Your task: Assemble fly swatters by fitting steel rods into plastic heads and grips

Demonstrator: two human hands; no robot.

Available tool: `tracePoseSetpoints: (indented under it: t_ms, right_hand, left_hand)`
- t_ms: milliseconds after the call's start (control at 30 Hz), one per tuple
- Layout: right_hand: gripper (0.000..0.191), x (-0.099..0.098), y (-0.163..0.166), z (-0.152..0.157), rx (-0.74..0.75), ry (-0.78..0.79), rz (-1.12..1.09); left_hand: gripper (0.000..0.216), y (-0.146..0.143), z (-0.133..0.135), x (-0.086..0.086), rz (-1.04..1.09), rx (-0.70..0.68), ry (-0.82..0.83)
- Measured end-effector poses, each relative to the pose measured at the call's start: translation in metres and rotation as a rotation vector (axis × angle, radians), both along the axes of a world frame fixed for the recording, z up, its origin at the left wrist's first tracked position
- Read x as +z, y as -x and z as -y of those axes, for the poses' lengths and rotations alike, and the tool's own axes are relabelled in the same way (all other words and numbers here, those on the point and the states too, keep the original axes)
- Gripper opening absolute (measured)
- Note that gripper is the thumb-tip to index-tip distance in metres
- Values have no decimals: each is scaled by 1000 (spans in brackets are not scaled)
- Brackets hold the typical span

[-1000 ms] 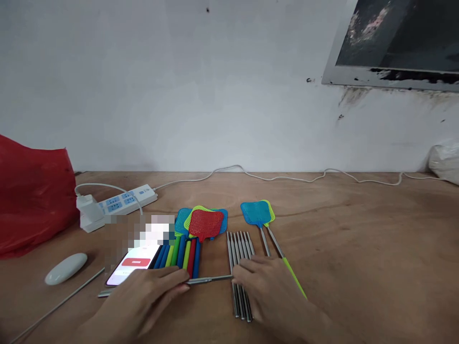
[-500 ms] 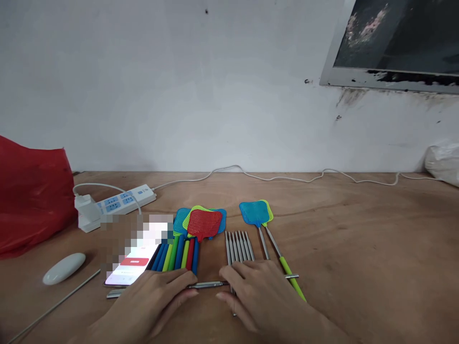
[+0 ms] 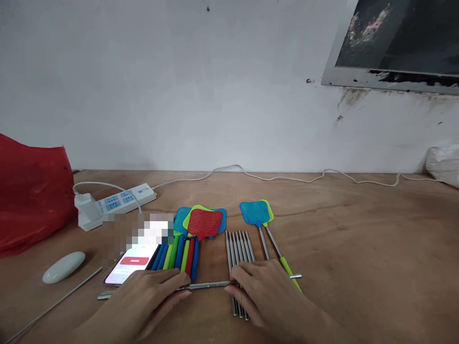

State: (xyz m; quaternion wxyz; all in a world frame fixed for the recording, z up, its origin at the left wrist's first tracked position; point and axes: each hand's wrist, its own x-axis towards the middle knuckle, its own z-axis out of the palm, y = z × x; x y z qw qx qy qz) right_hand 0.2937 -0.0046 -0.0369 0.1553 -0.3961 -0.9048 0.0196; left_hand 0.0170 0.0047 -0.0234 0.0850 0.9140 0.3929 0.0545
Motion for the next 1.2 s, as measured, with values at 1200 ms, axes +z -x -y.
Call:
tracePoseSetpoints:
  t_ms: [1200]
  right_hand:
    - [21,13,-43,-7,-30,170,-34]
  left_hand:
    - [44,29,-13,11,-90,33,-26]
